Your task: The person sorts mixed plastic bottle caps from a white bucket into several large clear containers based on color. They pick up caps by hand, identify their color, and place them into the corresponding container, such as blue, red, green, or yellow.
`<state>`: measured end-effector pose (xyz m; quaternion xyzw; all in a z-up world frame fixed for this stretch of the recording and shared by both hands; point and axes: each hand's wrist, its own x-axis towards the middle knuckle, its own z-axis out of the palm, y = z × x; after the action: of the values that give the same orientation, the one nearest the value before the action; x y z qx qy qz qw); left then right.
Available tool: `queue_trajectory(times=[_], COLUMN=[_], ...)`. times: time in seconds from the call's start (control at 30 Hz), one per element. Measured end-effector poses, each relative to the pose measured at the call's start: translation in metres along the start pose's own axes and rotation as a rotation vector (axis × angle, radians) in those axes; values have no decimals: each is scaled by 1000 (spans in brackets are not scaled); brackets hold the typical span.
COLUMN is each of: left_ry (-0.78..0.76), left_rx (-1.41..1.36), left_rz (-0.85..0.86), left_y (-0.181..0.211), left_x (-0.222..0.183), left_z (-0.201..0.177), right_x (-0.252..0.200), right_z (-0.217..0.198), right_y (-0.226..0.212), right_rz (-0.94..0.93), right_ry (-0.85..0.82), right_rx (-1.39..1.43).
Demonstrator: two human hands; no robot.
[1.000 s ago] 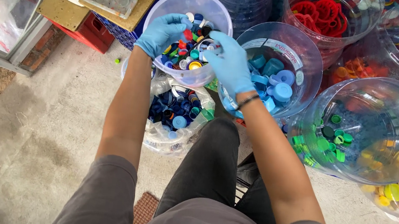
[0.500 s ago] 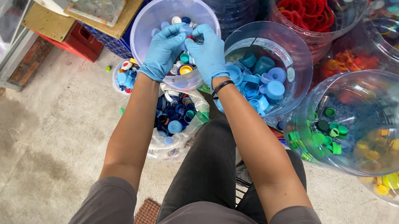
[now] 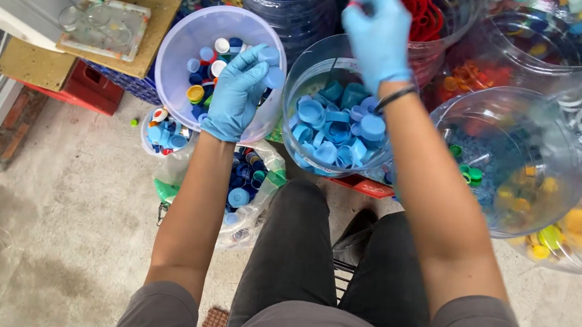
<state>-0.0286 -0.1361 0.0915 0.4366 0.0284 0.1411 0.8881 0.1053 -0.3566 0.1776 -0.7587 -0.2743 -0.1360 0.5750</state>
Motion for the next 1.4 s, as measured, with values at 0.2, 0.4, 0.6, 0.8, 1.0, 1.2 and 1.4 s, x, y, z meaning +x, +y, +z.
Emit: queue_trajectory(times=[0.2,0.4,0.6,0.8,1.0,1.2,1.4], left_ry=[-28,-68,-36,-49,-232,116,-248], left_rx=[3,55,464,663,1134,1022,1732], left_rz=[-32,-75,-12,114,-2,310,-172], left_y=[-7,-11,-44,-100,-42,12,-2], left_x=[-13,-19,0,14,-22,16,23], left_z=[23,55,73,74,91,-19,-77], right_x=[45,-4,-100,-158,-183,-194,-196], right_z=[-61,-56,-57,-44,-43,-48,-47], right_y=[99,62,-36,-13,9,3,-18], right_rz=[2,241,505,458,465,497,488], right_ry=[140,278,118,71,67,14,-2], right_rx=[-352,-78,321,322,252,268,305])
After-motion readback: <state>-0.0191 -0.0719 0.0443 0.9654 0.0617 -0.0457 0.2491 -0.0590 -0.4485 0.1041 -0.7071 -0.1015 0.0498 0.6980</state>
